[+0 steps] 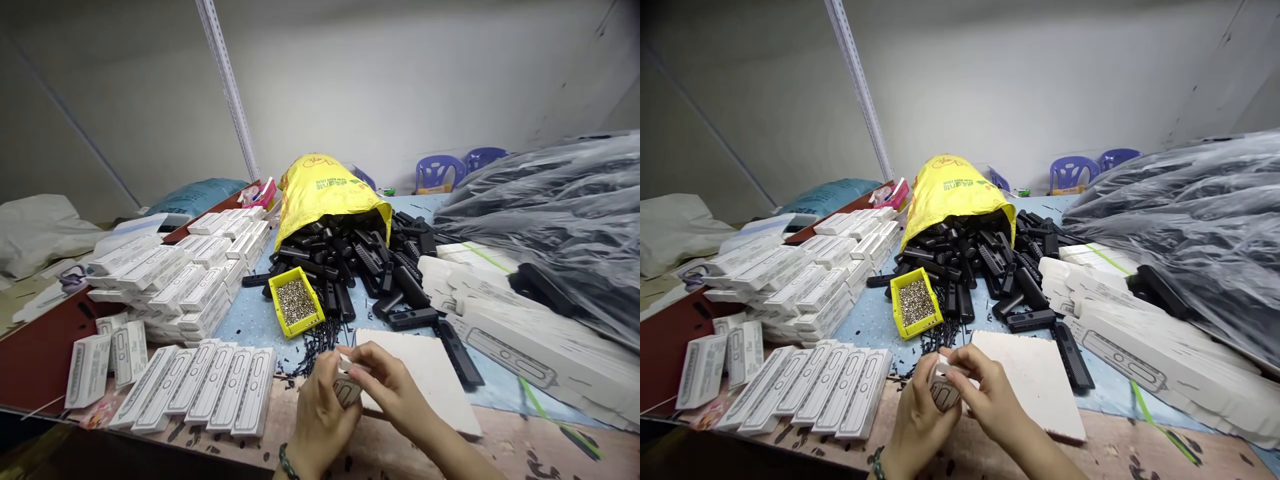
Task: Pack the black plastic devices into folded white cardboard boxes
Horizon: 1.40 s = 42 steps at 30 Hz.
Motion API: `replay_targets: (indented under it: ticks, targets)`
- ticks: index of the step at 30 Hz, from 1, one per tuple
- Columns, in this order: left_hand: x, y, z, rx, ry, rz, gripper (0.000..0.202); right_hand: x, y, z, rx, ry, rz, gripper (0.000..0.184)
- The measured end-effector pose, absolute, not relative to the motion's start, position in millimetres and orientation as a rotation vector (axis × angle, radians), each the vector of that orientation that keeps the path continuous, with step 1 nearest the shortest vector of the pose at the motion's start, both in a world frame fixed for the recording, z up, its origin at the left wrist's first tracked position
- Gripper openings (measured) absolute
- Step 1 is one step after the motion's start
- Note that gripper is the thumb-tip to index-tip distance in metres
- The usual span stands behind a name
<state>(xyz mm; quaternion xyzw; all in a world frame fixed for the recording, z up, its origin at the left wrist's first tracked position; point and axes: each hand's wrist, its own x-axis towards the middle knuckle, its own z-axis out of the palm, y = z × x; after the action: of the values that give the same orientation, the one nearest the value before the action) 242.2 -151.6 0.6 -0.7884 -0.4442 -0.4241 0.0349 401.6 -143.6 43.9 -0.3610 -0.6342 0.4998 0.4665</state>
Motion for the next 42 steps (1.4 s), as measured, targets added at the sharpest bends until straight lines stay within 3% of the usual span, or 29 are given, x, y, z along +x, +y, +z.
replay_targets:
  ticks: [4,8,9,11,14,17,22,25,29,34,37,42]
  targets:
    - [240,-155,10,-2.47,-1.513,-1.36,0.056,390,-149,42,-0.87,-1.683,1.149,0.03]
    - [207,-151,32,-2.46,-2.164,-1.208,0.046,419,-123,31,-1.022,-2.03,1.04,0.04]
    - [190,-149,39,-2.339,-2.398,-1.142,0.048,437,-109,25,-1.143,-2.106,0.938,0.04]
    - [152,-144,50,-2.0,-2.652,-0.959,0.059,482,-79,12,-1.593,-2.214,0.427,0.046]
    - [104,-136,58,-1.765,-2.698,-0.513,0.07,543,-39,-5,-1.754,-2.249,0.216,0.055]
    - [99,-128,51,-1.747,-2.603,-0.394,0.069,569,-20,-16,-1.703,-2.35,0.168,0.054]
    - [166,-115,30,-2.2,-2.445,-0.843,0.041,581,-28,-7,-1.63,-2.327,0.143,0.039]
    - [198,-94,30,-2.388,-2.353,-0.848,0.031,589,-48,17,-1.516,-2.186,0.244,0.037]
    - [209,-35,36,-2.281,-2.384,-0.839,0.035,575,-78,46,-1.609,-2.146,0.478,0.038]
    - [207,27,29,-2.251,-2.568,-0.845,0.009,532,-95,37,-1.574,-2.145,0.646,0.023]
    - [202,34,26,-2.225,-2.592,-1.103,0.01,523,-97,17,-1.507,-1.949,0.683,0.025]
    - [205,12,31,-2.135,-2.603,-1.866,0.017,512,-98,4,-1.183,-1.195,1.036,0.031]
